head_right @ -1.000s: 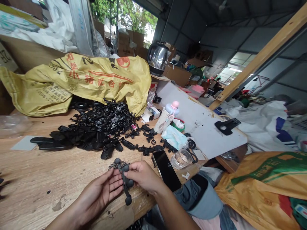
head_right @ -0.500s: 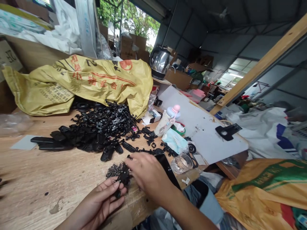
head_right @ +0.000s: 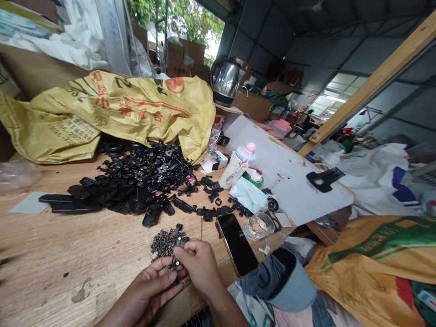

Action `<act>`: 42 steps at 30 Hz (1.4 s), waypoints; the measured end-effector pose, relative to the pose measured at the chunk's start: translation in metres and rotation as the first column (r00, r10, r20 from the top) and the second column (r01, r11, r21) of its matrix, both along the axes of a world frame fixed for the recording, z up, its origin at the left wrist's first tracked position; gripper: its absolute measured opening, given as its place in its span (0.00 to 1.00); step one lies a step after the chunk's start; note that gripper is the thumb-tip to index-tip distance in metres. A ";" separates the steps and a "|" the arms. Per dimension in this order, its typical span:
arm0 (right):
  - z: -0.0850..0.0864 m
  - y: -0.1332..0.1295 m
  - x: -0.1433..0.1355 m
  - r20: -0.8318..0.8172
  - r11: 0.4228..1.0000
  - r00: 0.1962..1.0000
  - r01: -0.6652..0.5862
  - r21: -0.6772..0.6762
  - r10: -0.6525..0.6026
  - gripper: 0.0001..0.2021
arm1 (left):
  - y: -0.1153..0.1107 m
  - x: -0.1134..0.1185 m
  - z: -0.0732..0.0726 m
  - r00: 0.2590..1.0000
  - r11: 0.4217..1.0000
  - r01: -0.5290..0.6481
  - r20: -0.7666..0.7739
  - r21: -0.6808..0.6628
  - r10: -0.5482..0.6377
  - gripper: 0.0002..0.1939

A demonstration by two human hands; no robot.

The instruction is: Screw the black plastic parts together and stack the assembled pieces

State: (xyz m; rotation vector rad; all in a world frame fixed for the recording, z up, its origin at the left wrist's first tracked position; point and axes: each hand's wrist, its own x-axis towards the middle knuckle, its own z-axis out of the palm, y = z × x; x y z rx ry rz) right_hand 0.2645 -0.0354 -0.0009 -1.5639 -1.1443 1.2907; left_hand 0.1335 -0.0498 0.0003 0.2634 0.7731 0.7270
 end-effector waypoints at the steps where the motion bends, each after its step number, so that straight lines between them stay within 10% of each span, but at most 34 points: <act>1: 0.002 0.000 0.001 -0.003 1.000 1.000 -0.002 0.008 0.002 0.21 | 0.001 -0.001 0.001 1.000 1.000 0.011 -0.015 0.019 -0.010 0.11; 9: 0.013 0.000 0.009 0.509 0.932 0.859 -0.228 0.281 0.057 0.17 | 0.012 -0.015 0.005 0.984 0.996 -0.087 -0.158 -0.007 0.085 0.08; 16: 0.048 0.015 0.030 0.963 0.475 0.264 -0.841 0.260 -0.060 0.08 | 0.027 -0.027 0.011 0.992 0.996 -0.031 -0.123 -0.081 0.021 0.08; 22: 0.058 0.020 0.032 0.974 0.320 0.222 -0.921 0.223 -0.041 0.12 | 0.019 -0.020 0.018 0.998 0.997 0.064 0.032 -0.049 -0.063 0.07; 24: 0.054 0.016 0.033 0.926 0.386 0.379 -0.854 0.349 0.001 0.12 | 0.017 -0.017 0.016 1.000 0.999 0.011 0.019 -0.046 -0.010 0.07; 27: 0.042 0.007 0.033 0.651 0.707 0.758 -0.481 0.518 0.037 0.10 | 0.014 -0.012 0.009 0.997 0.997 -0.074 -0.026 -0.036 0.073 0.09; 30: 0.027 0.000 0.026 0.250 0.957 0.962 -0.172 0.233 0.112 0.11 | 0.010 -0.004 0.003 0.996 0.996 -0.082 -0.023 0.035 0.083 0.10; 33: 0.014 -0.001 0.013 -0.083 0.988 0.986 -0.147 -0.047 0.143 0.16 | 0.005 0.003 0.001 0.998 0.993 -0.027 -0.062 0.114 0.035 0.09; 38: 0.007 0.002 0.013 -0.244 0.991 0.970 -0.016 -0.132 -0.017 0.18 | 0.012 -0.009 -0.002 0.943 0.939 0.172 -0.326 0.298 -0.069 0.12; 42: 0.008 0.003 0.026 -0.264 0.983 0.962 0.015 -0.185 -0.065 0.18 | 0.045 -0.045 -0.009 0.615 0.712 0.423 -0.755 0.560 0.229 0.18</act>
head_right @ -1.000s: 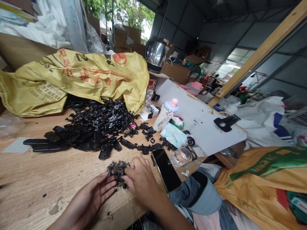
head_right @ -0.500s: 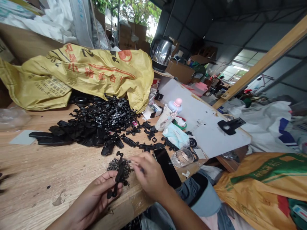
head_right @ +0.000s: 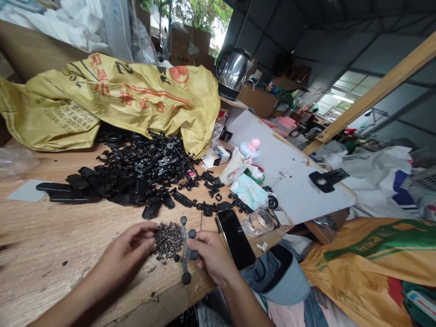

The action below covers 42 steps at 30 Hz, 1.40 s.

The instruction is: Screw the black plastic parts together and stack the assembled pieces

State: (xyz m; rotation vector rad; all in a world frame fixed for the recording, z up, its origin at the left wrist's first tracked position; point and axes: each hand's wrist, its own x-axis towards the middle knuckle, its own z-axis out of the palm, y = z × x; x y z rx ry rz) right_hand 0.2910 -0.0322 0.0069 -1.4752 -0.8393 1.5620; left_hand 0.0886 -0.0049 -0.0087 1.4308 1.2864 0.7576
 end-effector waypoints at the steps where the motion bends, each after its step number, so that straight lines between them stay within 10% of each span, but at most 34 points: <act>1: 0.000 0.000 0.002 -0.007 1.000 1.000 0.000 -0.007 0.000 0.18 | 0.010 -0.008 0.000 0.980 0.989 0.000 -0.199 0.149 0.030 0.18; 4: 0.000 0.000 0.003 -0.025 1.000 1.000 -0.001 -0.013 0.001 0.18 | 0.035 -0.021 0.004 0.840 0.937 0.058 -0.524 0.346 0.142 0.17; 16: -0.001 -0.005 0.000 -0.058 1.000 0.998 -0.018 0.013 0.018 0.18 | 0.062 0.008 0.018 0.650 0.870 0.150 -0.710 0.469 0.271 0.13; 27: -0.005 -0.010 0.003 -0.104 0.998 0.993 0.046 -0.041 -0.050 0.18 | 0.080 -0.070 0.018 0.533 0.779 -0.226 -0.595 0.585 0.601 0.18; 33: -0.008 -0.012 0.001 -0.113 0.999 0.993 0.023 -0.038 -0.027 0.18 | 0.090 -0.119 0.039 0.502 0.787 -0.144 -0.642 0.600 0.580 0.17; 42: -0.008 -0.013 -0.006 -0.143 1.000 0.990 0.003 -0.007 -0.004 0.16 | 0.116 -0.076 0.046 0.498 0.859 -0.125 -0.718 0.496 0.487 0.20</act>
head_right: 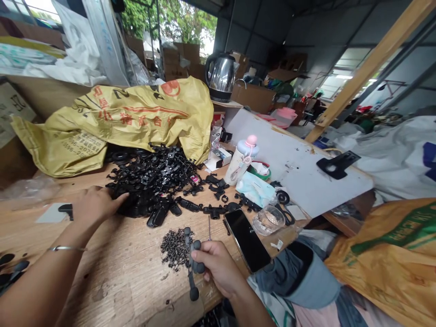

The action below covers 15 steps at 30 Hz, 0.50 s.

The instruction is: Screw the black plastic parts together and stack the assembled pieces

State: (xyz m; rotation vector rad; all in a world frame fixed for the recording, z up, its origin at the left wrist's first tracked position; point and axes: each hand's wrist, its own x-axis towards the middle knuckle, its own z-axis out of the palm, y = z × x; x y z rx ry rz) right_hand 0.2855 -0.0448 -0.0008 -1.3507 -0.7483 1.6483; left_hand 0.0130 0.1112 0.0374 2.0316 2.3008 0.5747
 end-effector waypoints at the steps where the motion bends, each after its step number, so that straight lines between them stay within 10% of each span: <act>1: 0.000 -0.001 0.001 -0.002 1.000 1.000 0.005 -0.002 -0.005 0.16 | 0.003 0.002 0.001 1.000 1.000 0.004 0.020 -0.007 -0.004 0.18; 8: 0.000 -0.001 0.009 -0.100 0.994 0.991 0.085 -0.067 -0.091 0.17 | -0.016 0.006 -0.001 0.957 0.999 0.033 0.290 -0.015 -0.027 0.11; 10: 0.001 0.001 0.009 -0.143 0.988 0.982 0.109 -0.108 -0.124 0.18 | -0.041 0.016 -0.009 0.840 0.992 0.081 0.543 -0.100 -0.014 0.10; 13: 0.003 0.002 0.005 -0.193 0.981 0.970 0.122 -0.152 -0.151 0.20 | -0.090 0.040 -0.023 0.080 0.881 0.333 0.941 -0.336 0.329 0.07; 15: 0.005 0.003 0.002 -0.213 0.982 0.966 0.112 -0.155 -0.144 0.20 | -0.119 0.056 -0.029 -0.153 0.801 0.457 0.853 -0.386 0.499 0.12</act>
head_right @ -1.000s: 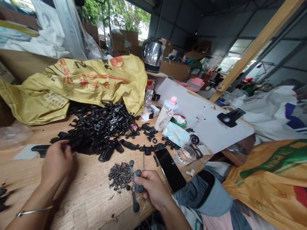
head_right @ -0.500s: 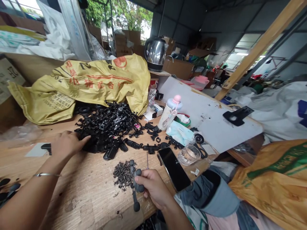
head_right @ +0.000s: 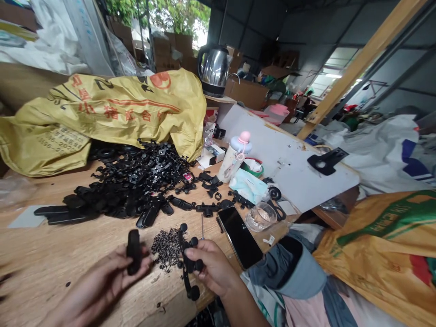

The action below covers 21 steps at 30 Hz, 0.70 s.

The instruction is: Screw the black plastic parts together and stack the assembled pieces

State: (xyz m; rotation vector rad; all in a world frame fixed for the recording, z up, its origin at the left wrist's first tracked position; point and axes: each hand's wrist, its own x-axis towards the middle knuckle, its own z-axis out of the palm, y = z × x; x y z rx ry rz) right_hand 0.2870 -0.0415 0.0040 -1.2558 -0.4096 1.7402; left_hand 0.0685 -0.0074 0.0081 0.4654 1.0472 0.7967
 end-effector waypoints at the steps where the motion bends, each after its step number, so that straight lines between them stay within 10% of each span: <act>1: 0.001 0.000 -0.002 -0.007 1.000 1.000 -0.004 0.001 0.004 0.20 | -0.011 0.007 -0.002 0.997 0.999 0.016 0.077 -0.050 -0.012 0.15; 6: 0.002 0.000 -0.009 -0.035 0.998 0.997 -0.062 0.007 0.062 0.18 | -0.029 0.029 -0.003 0.958 0.987 0.038 0.287 -0.155 0.008 0.15; 21: -0.004 -0.006 -0.014 -0.144 0.962 0.953 -0.257 0.089 0.268 0.15 | -0.026 0.042 0.004 0.982 0.999 0.042 0.185 -0.013 -0.038 0.11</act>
